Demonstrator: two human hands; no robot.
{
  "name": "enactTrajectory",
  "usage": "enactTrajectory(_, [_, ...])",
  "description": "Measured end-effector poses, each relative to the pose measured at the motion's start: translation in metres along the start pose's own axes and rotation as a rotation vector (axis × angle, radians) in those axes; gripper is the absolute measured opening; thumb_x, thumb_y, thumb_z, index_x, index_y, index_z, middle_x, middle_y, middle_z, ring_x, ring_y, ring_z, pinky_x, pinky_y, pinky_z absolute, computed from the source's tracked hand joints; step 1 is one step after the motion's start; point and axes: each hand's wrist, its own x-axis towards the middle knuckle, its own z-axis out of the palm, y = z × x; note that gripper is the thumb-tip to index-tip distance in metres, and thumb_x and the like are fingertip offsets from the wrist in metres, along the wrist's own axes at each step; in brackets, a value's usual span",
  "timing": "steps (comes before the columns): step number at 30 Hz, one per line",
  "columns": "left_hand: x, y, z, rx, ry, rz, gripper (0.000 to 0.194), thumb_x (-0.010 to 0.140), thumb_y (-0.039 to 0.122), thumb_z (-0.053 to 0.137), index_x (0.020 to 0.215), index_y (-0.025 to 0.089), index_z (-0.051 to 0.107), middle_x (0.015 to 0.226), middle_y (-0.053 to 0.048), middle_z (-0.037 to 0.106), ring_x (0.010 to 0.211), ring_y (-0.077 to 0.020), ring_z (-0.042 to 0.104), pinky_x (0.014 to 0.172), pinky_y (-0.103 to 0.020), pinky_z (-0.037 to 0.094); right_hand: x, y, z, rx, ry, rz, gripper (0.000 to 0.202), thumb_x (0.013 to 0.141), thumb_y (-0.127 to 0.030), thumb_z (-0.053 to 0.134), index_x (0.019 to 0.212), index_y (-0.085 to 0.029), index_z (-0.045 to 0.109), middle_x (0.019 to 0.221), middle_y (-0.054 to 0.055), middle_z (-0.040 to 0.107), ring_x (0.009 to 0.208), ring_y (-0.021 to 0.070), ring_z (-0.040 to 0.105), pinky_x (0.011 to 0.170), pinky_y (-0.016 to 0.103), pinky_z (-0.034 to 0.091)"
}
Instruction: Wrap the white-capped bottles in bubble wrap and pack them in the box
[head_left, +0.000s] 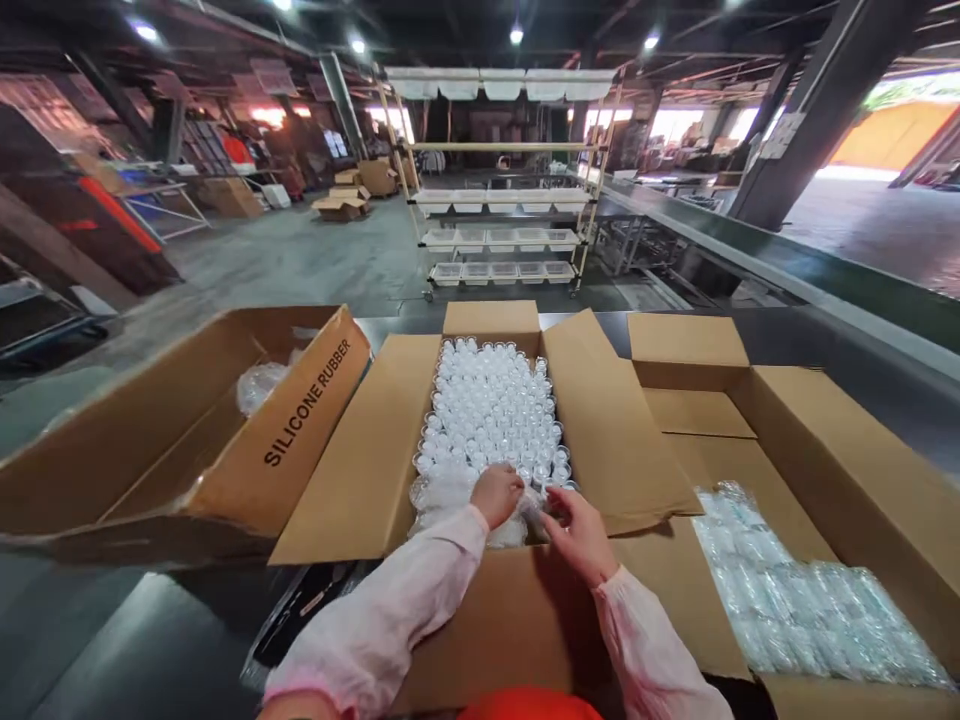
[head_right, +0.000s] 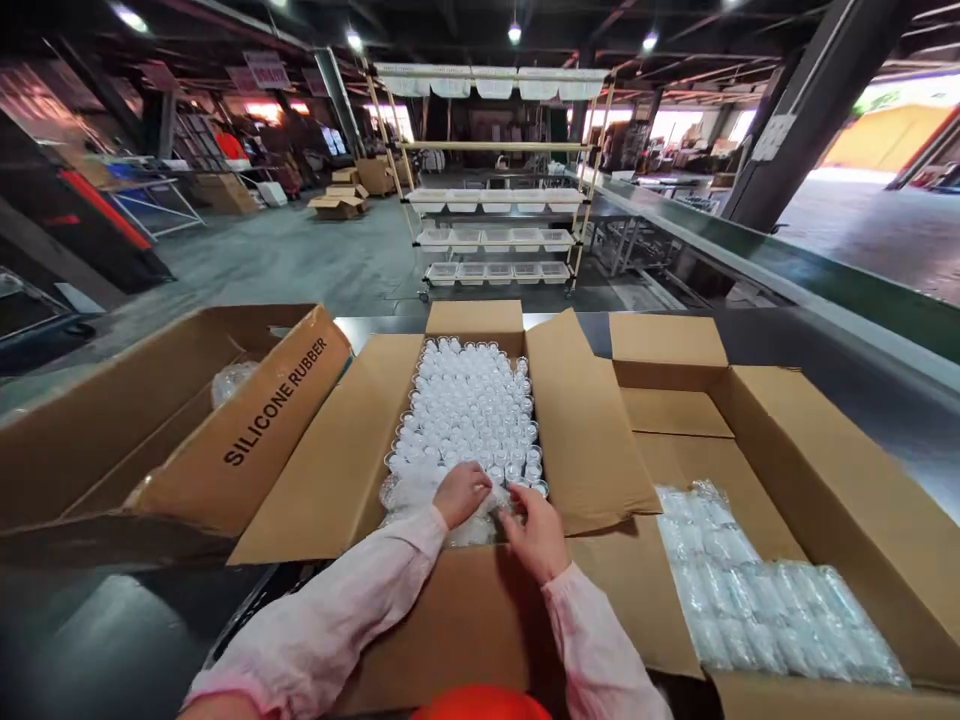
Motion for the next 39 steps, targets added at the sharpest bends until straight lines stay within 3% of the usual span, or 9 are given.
enactTrajectory(3, [-0.014, -0.007, -0.021, -0.073, 0.056, 0.048, 0.022, 0.086, 0.021, 0.047, 0.095, 0.015, 0.066, 0.103, -0.010, 0.067, 0.102, -0.0197, 0.058, 0.091, -0.032, 0.043, 0.016, 0.010, 0.008, 0.108, 0.000, 0.017, 0.055, 0.061, -0.034, 0.071, 0.112, -0.019, 0.060, 0.121, 0.011, 0.060, 0.115, 0.0298, 0.050, 0.102, 0.047, 0.036])
enactTrajectory(7, [-0.043, -0.023, -0.026, -0.063, 0.087, 0.126, 0.040, 0.080, 0.031, 0.059, 0.119, 0.020, 0.056, 0.126, -0.011, 0.057, 0.118, -0.0235, 0.049, 0.101, -0.039, 0.037, 0.037, 0.015, 0.004, 0.244, 0.006, 0.096, 0.034, 0.065, -0.045, 0.066, 0.085, -0.017, 0.065, 0.083, 0.005, 0.068, 0.081, 0.0220, 0.060, 0.081, 0.038, 0.047])
enactTrajectory(10, [-0.053, -0.048, -0.012, 0.056, -0.061, -0.059, 0.039, 0.068, 0.024, 0.071, 0.107, 0.019, 0.064, 0.123, -0.013, 0.056, 0.122, -0.0325, 0.044, 0.102, -0.047, 0.031, 0.045, 0.022, -0.010, 0.313, 0.131, 0.174, 0.037, 0.064, -0.054, 0.064, 0.073, -0.018, 0.059, 0.068, 0.000, 0.060, 0.068, 0.0171, 0.053, 0.069, 0.032, 0.044])
enactTrajectory(14, [-0.039, -0.078, 0.002, -0.064, -0.208, -0.189, 0.029, 0.059, 0.011, 0.072, 0.088, 0.013, 0.071, 0.098, -0.012, 0.067, 0.105, -0.0347, 0.057, 0.093, -0.045, 0.039, 0.041, 0.031, -0.028, 0.442, 0.219, 0.273, 0.045, 0.054, -0.060, 0.069, 0.067, -0.020, 0.052, 0.059, -0.003, 0.053, 0.057, 0.0136, 0.047, 0.056, 0.028, 0.039])
enactTrajectory(20, [-0.018, -0.060, -0.006, -0.501, -0.239, -0.094, 0.033, 0.056, 0.013, 0.073, 0.089, 0.018, 0.072, 0.094, -0.005, 0.073, 0.097, -0.0258, 0.062, 0.093, -0.038, 0.043, 0.034, 0.024, -0.020, 0.649, 0.131, 0.326, 0.057, 0.044, -0.068, 0.072, 0.062, -0.021, 0.046, 0.056, -0.001, 0.054, 0.050, 0.0136, 0.049, 0.052, 0.029, 0.041])
enactTrajectory(25, [-0.023, -0.047, -0.015, -0.854, -0.024, -0.089, 0.043, 0.059, 0.031, 0.075, 0.100, 0.018, 0.070, 0.098, -0.006, 0.073, 0.092, -0.0215, 0.065, 0.083, -0.032, 0.049, 0.038, 0.024, 0.000, 0.651, 0.130, 0.323, 0.057, 0.042, -0.066, 0.072, 0.060, -0.022, 0.043, 0.055, -0.002, 0.055, 0.050, 0.0133, 0.050, 0.052, 0.029, 0.042])
enactTrajectory(29, [-0.028, -0.070, -0.032, -1.000, 0.288, -0.266, 0.039, 0.060, 0.051, 0.070, 0.072, 0.014, 0.066, 0.058, -0.002, 0.065, 0.051, -0.0134, 0.055, 0.049, -0.025, 0.042, 0.041, 0.028, 0.018, 0.497, 0.171, 0.308, 0.046, 0.048, -0.054, 0.073, 0.054, -0.022, 0.040, 0.044, -0.007, 0.045, 0.042, 0.0087, 0.038, 0.045, 0.024, 0.032])
enactTrajectory(33, [-0.037, -0.096, -0.060, -1.102, 0.516, -0.341, 0.044, 0.050, 0.052, 0.075, 0.066, 0.013, 0.061, 0.048, 0.005, 0.054, 0.042, -0.0069, 0.043, 0.042, -0.020, 0.031, 0.047, 0.029, 0.038, 0.318, 0.198, 0.273, 0.031, 0.052, -0.034, 0.072, 0.050, -0.022, 0.044, 0.042, -0.007, 0.045, 0.043, 0.0095, 0.038, 0.047, 0.025, 0.030])
enactTrajectory(39, [-0.052, -0.101, -0.076, -1.238, 0.596, -0.370, 0.043, 0.046, 0.047, 0.080, 0.064, 0.014, 0.059, 0.048, 0.007, 0.054, 0.042, -0.0059, 0.043, 0.042, -0.019, 0.031, 0.051, 0.012, 0.056, 0.199, 0.223, 0.168, 0.015, 0.065, -0.033, 0.063, 0.069, -0.021, 0.055, 0.057, -0.001, 0.057, 0.057, 0.0180, 0.054, 0.058, 0.032, 0.042])
